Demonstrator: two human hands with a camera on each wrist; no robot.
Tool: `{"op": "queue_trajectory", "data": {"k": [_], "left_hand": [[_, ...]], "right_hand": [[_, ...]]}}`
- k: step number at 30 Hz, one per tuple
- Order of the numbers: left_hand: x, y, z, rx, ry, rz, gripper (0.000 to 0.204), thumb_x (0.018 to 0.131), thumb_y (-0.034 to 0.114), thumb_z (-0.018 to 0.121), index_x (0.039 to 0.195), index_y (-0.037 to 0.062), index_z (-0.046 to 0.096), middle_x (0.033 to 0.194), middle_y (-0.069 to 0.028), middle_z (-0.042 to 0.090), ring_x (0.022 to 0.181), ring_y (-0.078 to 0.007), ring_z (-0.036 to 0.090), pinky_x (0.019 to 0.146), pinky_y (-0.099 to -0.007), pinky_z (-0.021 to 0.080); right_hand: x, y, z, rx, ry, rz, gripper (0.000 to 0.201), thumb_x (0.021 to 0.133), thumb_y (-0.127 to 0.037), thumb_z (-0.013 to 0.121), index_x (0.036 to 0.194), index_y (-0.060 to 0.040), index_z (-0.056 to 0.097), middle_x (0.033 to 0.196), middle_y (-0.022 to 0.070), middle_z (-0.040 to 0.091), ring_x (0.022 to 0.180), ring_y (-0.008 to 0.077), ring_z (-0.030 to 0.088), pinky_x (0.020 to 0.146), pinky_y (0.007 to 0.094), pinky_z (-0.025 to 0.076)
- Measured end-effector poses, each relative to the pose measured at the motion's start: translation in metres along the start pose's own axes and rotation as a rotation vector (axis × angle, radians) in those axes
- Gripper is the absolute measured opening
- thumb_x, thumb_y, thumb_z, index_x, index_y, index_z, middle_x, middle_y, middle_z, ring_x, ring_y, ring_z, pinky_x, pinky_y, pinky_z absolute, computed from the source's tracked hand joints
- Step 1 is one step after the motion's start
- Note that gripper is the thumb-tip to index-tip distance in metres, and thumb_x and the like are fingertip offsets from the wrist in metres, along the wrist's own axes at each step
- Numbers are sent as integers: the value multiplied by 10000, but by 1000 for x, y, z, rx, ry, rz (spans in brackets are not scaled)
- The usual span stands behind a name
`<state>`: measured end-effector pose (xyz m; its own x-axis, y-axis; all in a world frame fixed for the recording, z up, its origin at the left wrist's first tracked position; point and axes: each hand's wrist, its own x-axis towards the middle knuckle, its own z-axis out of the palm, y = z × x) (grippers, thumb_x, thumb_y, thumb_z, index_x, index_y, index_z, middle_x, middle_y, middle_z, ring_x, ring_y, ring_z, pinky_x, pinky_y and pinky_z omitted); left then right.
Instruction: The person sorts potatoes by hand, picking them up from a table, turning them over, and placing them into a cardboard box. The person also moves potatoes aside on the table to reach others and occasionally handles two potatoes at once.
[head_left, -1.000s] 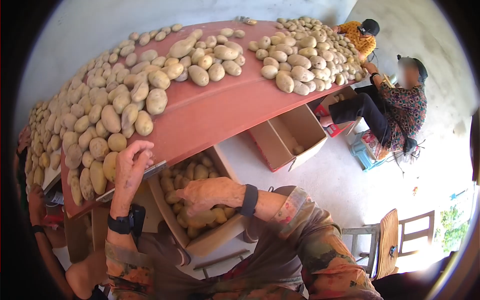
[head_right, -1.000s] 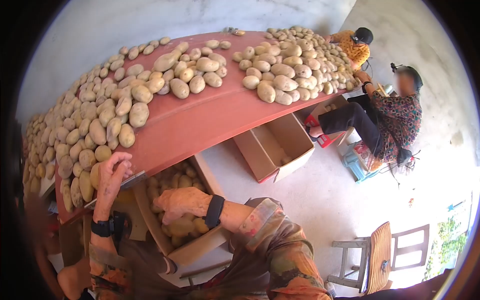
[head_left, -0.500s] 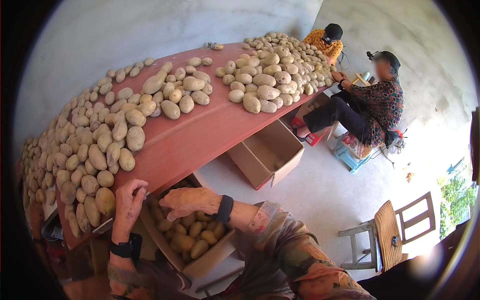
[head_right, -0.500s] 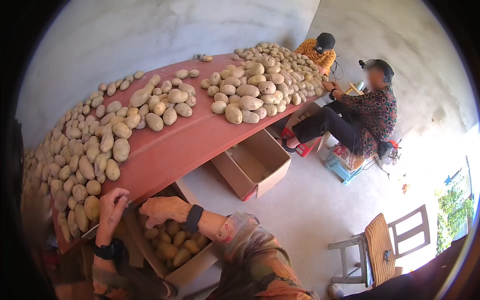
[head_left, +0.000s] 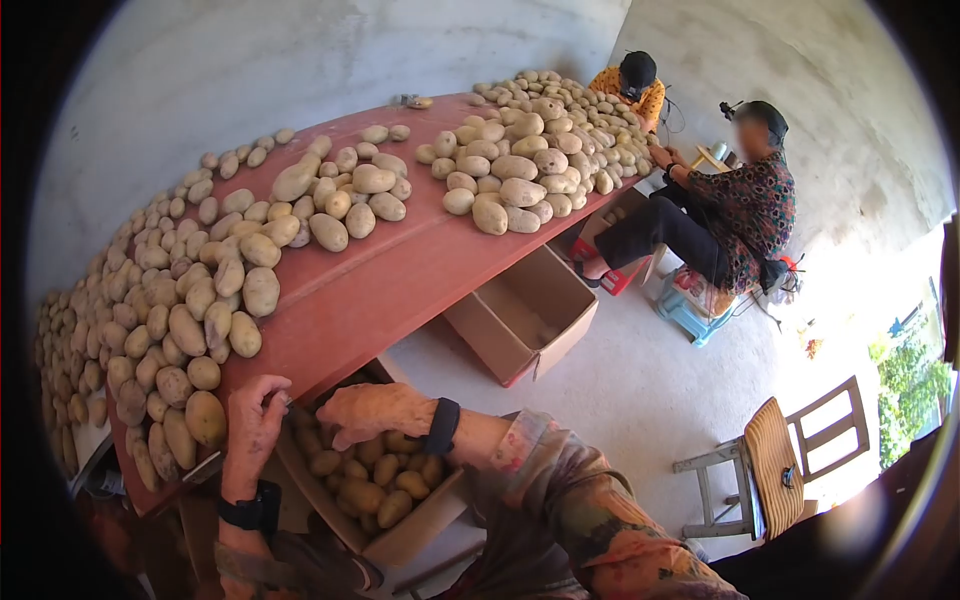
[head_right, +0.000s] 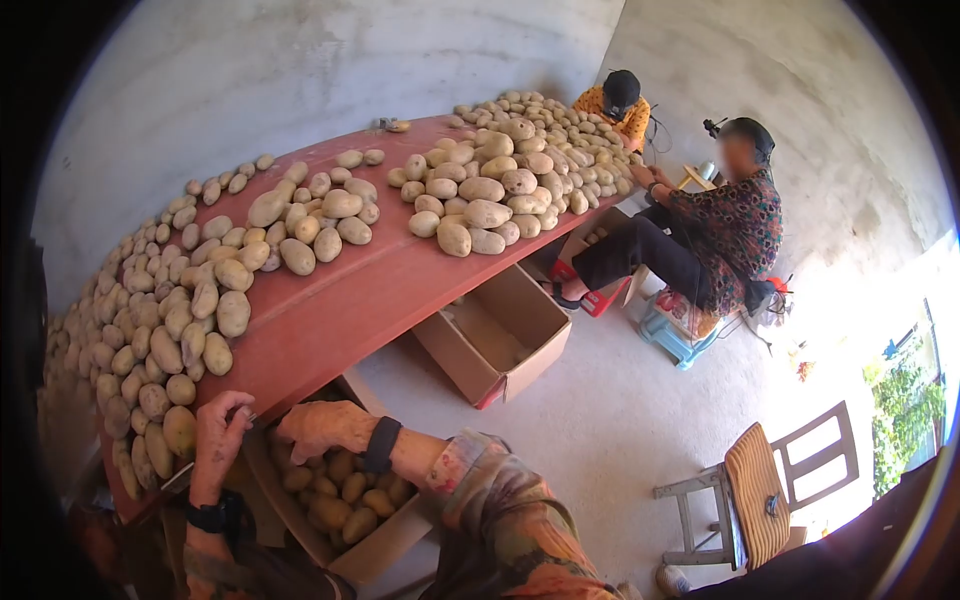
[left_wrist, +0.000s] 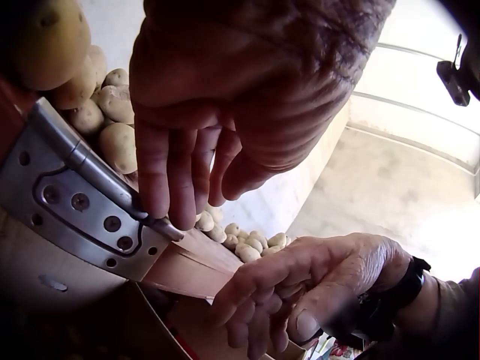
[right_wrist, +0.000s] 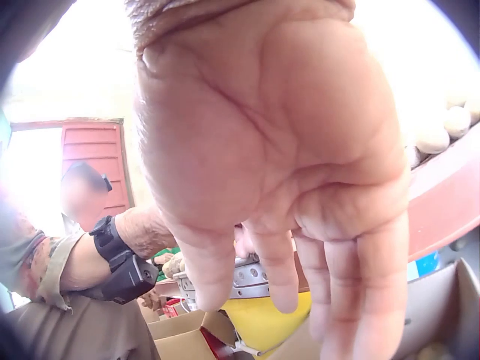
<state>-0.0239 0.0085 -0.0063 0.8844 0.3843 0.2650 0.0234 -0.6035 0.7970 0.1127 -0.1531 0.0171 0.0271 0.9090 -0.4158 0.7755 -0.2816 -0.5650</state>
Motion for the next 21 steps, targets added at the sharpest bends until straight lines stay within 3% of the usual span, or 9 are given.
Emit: {"op": "queue_trajectory", "data": {"k": [6,10,11,13,15,21], "left_hand": [[-1,3,-1,46,-6,0,128,840,8,609,960,-12,647,830,-150,670,715,-265,663,651,-342,518],[-1,-4,2,79,-6,14,140,832,31,625,967,10,650,873,-170,671,796,-339,658,700,-379,521],[0,-3,2,103,2,48,144,838,28,620,977,2,650,867,-160,671,777,-307,665,683,-360,524],[1,-2,2,148,10,120,153,851,20,609,995,-12,651,856,-141,672,740,-243,679,649,-321,529],[1,1,2,171,-6,114,152,846,25,616,990,-4,651,871,-152,672,751,-274,673,657,-338,528],[-2,2,2,157,-24,91,148,834,28,617,976,6,651,868,-161,669,769,-315,662,673,-370,517]], "right_hand": [[23,31,2,-60,198,-216,417,868,-313,664,1189,-55,594,1098,170,659,1053,361,610,902,446,478],[22,34,-10,32,327,-240,389,866,-285,657,1148,-22,606,1111,214,640,1068,389,589,902,467,470],[26,36,-11,64,367,-240,381,859,-268,661,1136,-11,614,1139,223,633,1093,400,578,908,475,470],[26,32,-19,81,392,-234,333,876,-232,649,1128,-19,603,1035,208,654,989,388,612,857,457,488],[37,37,-16,74,425,-236,277,873,-168,645,1102,-16,606,993,195,672,924,382,636,807,452,508],[48,35,-9,71,470,-240,236,834,-159,681,1001,-11,604,997,217,667,989,413,611,836,487,483]]}}
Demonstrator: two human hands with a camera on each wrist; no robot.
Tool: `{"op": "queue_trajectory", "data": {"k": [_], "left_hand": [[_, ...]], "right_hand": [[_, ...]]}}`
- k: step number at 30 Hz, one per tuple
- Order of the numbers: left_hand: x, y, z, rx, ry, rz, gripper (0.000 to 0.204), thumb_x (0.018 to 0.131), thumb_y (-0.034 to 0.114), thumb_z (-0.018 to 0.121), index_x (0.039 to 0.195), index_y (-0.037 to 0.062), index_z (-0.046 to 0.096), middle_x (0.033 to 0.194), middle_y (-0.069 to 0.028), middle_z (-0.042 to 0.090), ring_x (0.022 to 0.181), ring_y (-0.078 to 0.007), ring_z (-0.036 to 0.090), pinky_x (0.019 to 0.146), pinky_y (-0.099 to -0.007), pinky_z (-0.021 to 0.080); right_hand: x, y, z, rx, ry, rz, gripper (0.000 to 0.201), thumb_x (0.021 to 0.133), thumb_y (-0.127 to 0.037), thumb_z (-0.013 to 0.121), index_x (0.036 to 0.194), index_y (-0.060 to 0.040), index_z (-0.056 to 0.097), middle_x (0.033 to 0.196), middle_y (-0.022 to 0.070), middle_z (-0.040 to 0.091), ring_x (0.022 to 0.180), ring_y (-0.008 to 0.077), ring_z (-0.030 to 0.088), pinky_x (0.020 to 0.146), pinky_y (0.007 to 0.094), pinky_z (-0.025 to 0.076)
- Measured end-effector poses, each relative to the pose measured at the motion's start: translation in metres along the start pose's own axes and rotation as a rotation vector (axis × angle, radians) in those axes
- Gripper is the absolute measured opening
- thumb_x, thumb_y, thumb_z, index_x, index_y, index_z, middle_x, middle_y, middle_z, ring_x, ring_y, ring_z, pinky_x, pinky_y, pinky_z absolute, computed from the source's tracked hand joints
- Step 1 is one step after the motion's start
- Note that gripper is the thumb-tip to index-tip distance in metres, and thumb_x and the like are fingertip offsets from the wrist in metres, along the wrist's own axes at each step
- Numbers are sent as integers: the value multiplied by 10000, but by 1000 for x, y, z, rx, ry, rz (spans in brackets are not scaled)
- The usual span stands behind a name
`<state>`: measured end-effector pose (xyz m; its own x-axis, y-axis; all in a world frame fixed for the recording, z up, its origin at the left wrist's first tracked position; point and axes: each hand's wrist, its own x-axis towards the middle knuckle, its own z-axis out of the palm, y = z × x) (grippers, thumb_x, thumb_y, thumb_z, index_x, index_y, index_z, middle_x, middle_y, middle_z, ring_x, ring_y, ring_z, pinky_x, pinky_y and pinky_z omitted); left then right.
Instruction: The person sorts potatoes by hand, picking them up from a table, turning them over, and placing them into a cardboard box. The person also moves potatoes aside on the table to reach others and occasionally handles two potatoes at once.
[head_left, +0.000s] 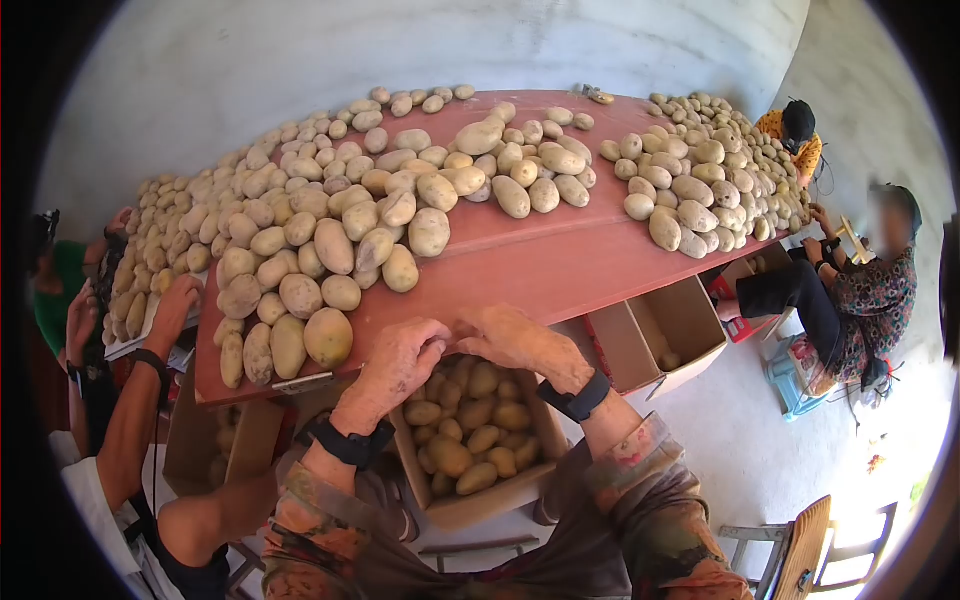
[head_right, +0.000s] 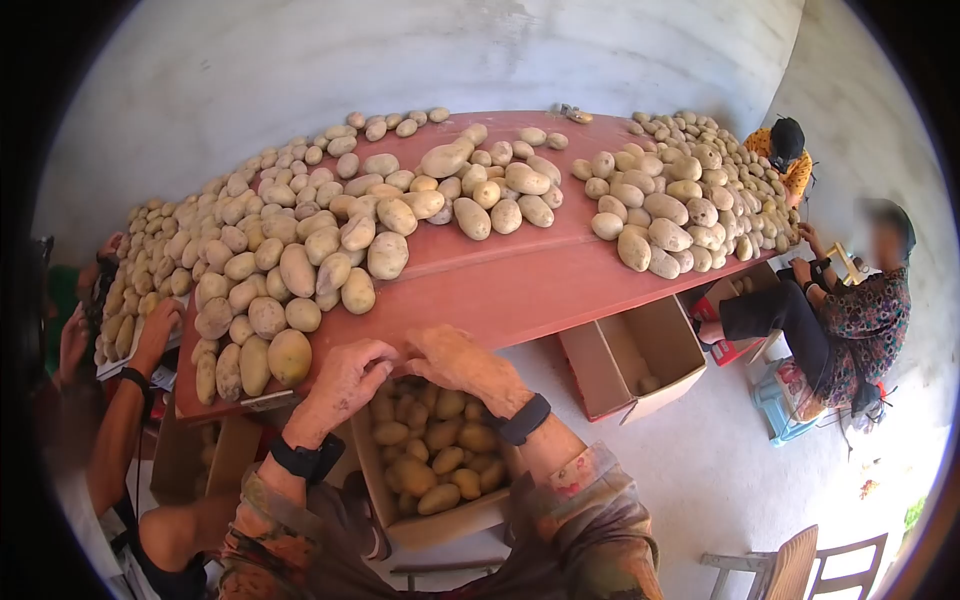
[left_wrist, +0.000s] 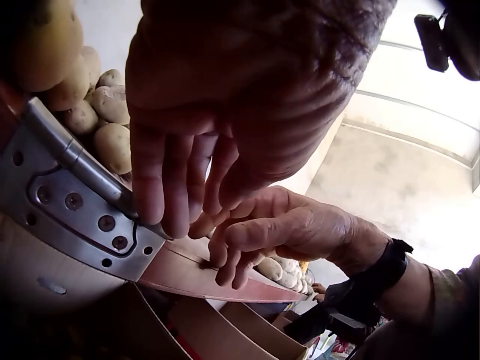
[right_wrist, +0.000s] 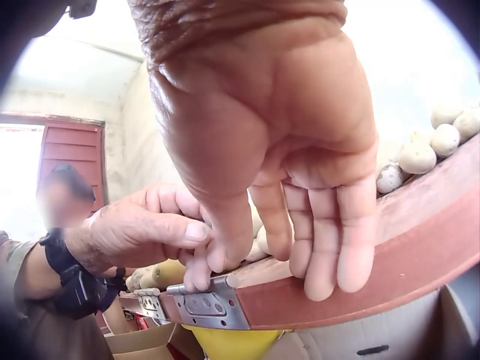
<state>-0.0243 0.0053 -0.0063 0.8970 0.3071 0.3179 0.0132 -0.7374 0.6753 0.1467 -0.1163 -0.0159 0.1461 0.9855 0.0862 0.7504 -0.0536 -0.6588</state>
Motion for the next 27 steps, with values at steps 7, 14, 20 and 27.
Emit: {"op": "queue_trajectory", "data": {"k": [7,14,20,27], "left_hand": [[-5,-5,-6,11,-30,-6,148,840,44,613,980,12,651,863,-164,667,766,-330,654,682,-388,513],[-10,0,-9,35,-52,-16,154,849,65,619,992,21,654,848,-166,666,779,-338,652,682,-400,509],[-13,-8,-9,23,-60,-6,127,857,75,616,969,23,649,847,-164,674,775,-353,652,687,-410,519],[-15,-8,-18,76,-68,-67,133,848,100,624,955,23,647,805,-170,665,769,-366,645,690,-428,512]], "right_hand": [[5,-6,6,-129,41,34,231,835,-163,674,1010,-21,622,963,191,685,967,396,633,812,495,496],[14,-15,10,-225,46,112,179,836,-169,660,946,-28,658,880,211,677,902,409,643,779,503,504],[28,-22,16,-240,63,131,182,840,-179,660,961,-42,658,851,214,677,893,414,645,775,502,508],[44,-40,11,-121,275,36,268,826,-151,682,1068,-54,622,1216,230,584,1040,413,605,849,510,515]]}}
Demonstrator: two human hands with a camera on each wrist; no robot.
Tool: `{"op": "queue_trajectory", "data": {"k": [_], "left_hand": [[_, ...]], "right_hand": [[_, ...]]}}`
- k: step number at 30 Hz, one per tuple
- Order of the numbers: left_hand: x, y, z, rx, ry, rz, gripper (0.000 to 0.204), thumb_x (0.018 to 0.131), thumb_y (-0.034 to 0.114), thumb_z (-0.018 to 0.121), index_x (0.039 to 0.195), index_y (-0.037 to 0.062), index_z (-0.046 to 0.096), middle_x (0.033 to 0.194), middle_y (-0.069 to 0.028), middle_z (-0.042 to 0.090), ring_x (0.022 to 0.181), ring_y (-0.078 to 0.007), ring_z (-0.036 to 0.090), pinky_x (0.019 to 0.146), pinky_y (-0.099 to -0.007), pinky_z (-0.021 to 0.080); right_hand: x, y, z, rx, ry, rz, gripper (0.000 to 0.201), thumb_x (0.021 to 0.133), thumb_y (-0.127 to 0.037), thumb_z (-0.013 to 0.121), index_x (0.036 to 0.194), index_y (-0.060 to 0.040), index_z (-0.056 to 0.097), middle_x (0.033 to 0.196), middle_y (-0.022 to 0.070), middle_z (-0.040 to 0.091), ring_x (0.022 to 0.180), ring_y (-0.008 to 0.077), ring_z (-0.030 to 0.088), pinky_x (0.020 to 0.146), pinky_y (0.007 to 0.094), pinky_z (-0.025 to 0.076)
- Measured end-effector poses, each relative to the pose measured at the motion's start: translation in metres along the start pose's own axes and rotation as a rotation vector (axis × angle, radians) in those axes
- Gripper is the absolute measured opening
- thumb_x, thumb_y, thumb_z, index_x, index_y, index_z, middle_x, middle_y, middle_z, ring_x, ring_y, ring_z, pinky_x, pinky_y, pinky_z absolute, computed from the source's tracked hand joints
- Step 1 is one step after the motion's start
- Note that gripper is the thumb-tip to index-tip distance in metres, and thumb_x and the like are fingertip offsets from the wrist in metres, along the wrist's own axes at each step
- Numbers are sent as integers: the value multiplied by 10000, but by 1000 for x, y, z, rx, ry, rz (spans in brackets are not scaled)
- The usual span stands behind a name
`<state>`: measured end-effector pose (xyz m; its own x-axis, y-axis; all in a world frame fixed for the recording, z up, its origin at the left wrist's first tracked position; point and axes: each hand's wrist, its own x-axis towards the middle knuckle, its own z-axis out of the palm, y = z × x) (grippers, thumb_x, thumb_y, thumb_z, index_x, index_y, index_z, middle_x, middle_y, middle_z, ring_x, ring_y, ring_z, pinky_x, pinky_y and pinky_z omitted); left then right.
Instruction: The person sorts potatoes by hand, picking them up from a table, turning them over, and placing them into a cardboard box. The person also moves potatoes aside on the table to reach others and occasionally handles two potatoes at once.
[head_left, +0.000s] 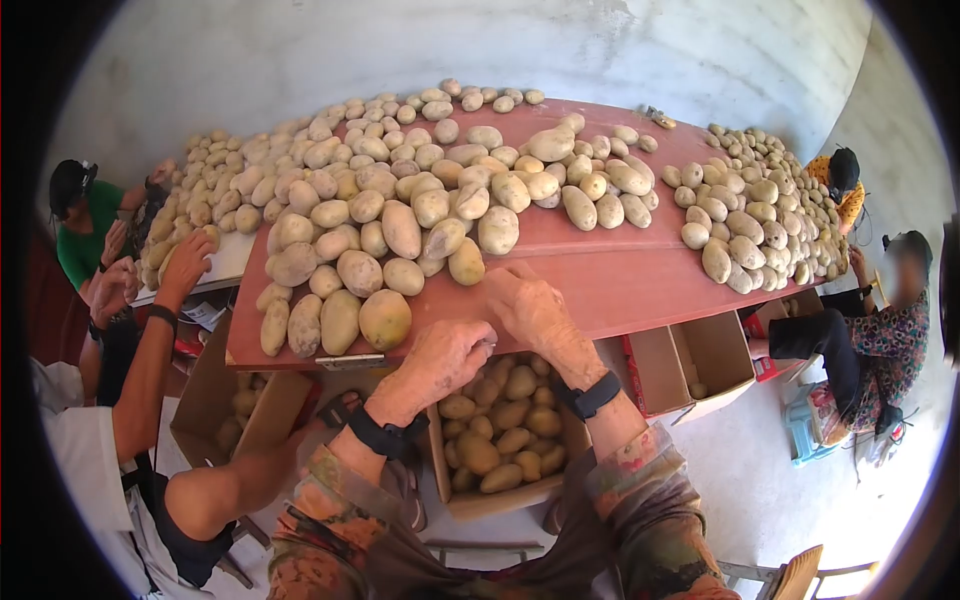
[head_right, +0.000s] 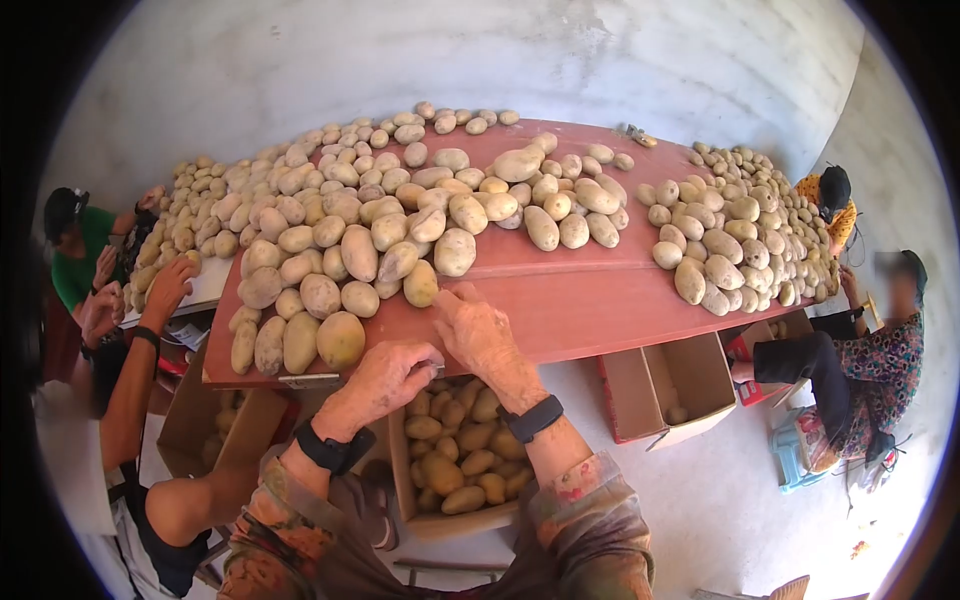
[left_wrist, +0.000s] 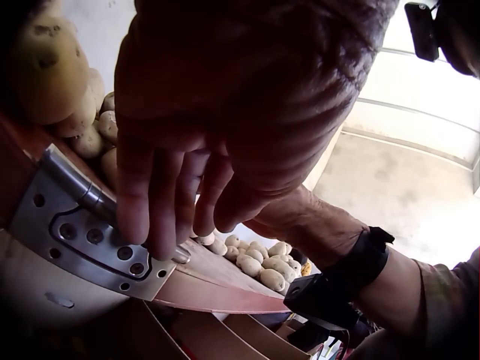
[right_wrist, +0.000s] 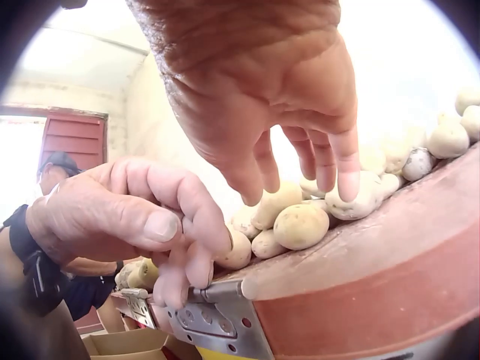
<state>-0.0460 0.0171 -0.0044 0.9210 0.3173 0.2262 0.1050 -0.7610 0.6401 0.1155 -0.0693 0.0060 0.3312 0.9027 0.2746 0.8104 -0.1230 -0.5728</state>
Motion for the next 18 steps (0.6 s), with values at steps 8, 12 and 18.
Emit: {"op": "queue_trajectory", "data": {"k": [8,12,18], "left_hand": [[-4,-6,-3,57,157,-27,114,836,29,579,926,11,647,812,-174,665,772,-361,647,694,-420,513],[-3,-14,-10,27,179,-62,154,830,-1,556,952,8,650,853,-173,671,802,-345,654,707,-410,517],[-1,-14,-8,-11,183,-111,152,843,13,567,971,13,650,854,-168,665,792,-339,645,710,-394,514]], "right_hand": [[28,3,27,-180,-4,-262,481,795,-127,706,1263,-117,595,1413,269,406,1248,422,481,976,480,485],[31,16,43,-152,-65,-255,481,792,-113,703,1260,-115,592,1429,290,377,1236,442,491,980,474,488],[31,7,35,-97,-60,-93,423,788,-91,694,1196,-110,586,1308,246,446,1125,446,548,909,503,513]]}}
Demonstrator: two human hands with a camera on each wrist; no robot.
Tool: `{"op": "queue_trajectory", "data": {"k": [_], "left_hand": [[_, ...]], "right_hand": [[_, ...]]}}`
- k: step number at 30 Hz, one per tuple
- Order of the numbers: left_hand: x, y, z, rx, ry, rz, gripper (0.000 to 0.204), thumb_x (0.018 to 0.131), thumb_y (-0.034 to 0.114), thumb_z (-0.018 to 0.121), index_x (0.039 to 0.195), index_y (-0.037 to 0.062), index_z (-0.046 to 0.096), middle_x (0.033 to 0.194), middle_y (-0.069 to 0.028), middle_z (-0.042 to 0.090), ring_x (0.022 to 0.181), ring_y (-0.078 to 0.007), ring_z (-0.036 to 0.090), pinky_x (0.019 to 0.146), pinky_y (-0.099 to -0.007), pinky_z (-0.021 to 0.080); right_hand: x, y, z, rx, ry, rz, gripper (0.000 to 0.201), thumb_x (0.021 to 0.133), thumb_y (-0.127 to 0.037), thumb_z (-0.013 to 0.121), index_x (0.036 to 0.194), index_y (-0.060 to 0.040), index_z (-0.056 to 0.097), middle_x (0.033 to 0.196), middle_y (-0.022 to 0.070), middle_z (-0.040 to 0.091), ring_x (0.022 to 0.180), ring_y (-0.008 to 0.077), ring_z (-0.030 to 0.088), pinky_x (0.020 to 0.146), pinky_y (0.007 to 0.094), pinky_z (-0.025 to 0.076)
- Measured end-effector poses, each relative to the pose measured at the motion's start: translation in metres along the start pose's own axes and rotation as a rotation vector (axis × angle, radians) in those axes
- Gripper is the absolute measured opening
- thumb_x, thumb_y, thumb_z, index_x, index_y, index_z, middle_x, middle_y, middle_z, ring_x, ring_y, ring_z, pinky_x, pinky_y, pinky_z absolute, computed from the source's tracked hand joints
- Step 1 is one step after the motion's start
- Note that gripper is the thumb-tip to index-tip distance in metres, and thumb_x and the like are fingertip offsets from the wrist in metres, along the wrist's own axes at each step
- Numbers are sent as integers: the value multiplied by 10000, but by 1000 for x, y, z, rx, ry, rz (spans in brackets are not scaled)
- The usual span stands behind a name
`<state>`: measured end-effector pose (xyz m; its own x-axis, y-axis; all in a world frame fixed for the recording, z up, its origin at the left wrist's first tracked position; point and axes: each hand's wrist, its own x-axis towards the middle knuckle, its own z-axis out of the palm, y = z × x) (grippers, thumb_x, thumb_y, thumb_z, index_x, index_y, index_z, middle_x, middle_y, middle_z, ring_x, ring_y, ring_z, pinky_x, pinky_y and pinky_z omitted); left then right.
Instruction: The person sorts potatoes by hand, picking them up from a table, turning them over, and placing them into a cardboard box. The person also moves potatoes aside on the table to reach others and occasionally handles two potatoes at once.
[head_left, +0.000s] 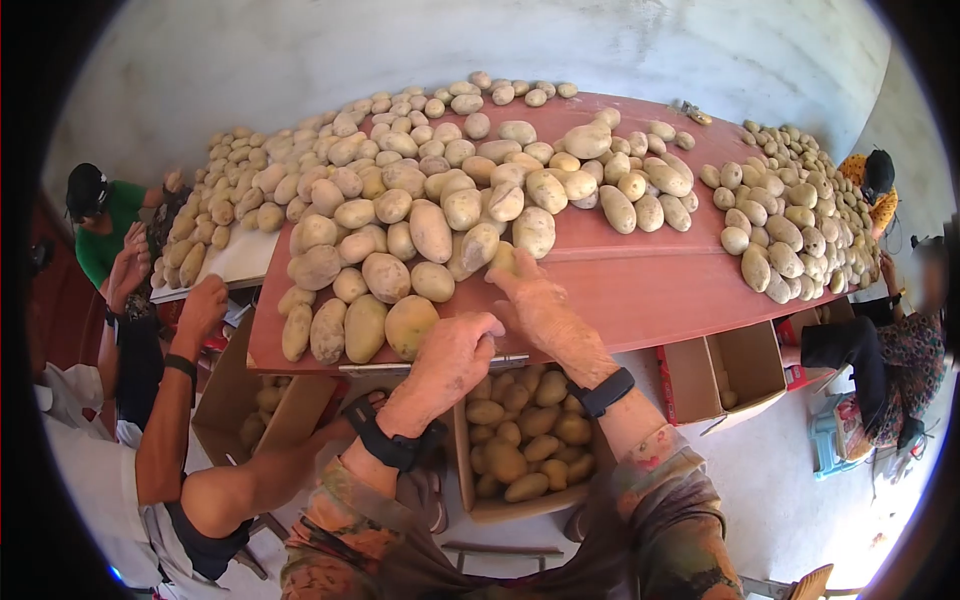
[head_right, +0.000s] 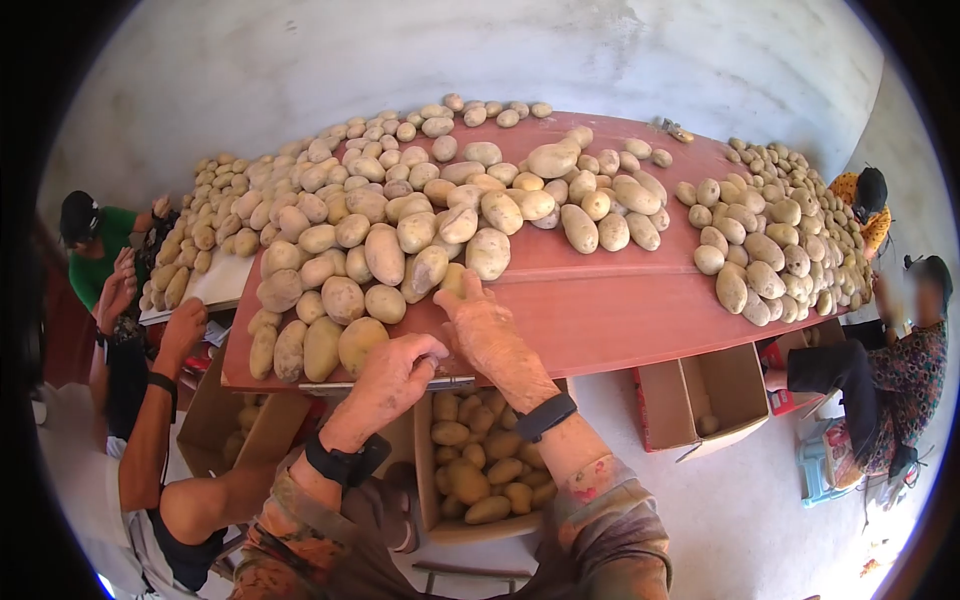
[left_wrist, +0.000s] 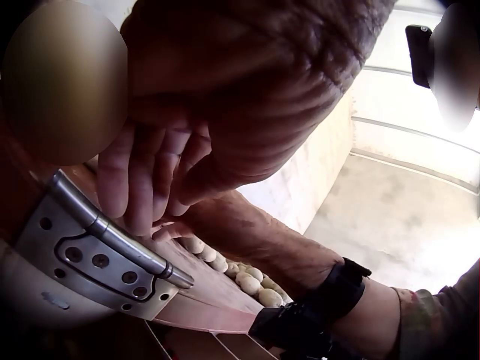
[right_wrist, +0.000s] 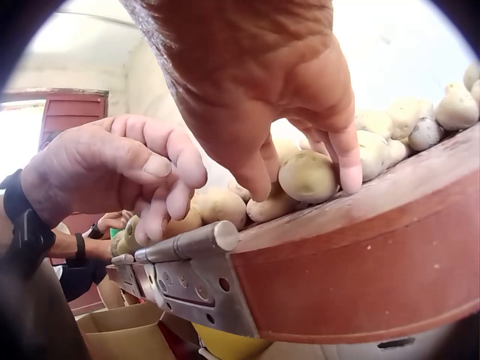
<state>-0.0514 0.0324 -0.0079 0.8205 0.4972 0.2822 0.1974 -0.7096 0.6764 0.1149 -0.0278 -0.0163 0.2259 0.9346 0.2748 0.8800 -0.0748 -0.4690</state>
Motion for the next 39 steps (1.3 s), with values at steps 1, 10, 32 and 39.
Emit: {"op": "queue_trajectory", "data": {"k": [1,10,32,39], "left_hand": [[0,0,0,6,9,17,147,845,18,571,970,13,648,847,-166,662,787,-339,642,706,-394,512],[-2,2,0,5,24,67,113,849,47,594,951,33,639,834,-161,639,756,-341,618,675,-407,493],[13,1,8,332,-69,100,379,762,-17,630,1131,38,562,1076,-182,558,1023,-401,537,888,-449,450],[5,15,3,238,-57,-22,403,780,52,626,1178,26,572,1052,-191,593,1013,-397,565,880,-442,456]], "right_hand": [[-1,-1,1,5,24,-9,405,790,-93,693,1179,-109,584,1284,236,454,1105,446,555,892,509,514],[-4,3,-11,75,77,155,389,816,-122,690,1174,-114,539,1156,199,521,1029,400,589,839,504,512],[-22,17,-2,-71,270,-33,255,786,-16,609,1014,-69,509,1046,179,542,996,400,561,812,489,502],[-27,26,1,-66,203,12,345,762,-29,671,1036,-85,468,1041,180,544,1004,410,564,843,501,483]]}}
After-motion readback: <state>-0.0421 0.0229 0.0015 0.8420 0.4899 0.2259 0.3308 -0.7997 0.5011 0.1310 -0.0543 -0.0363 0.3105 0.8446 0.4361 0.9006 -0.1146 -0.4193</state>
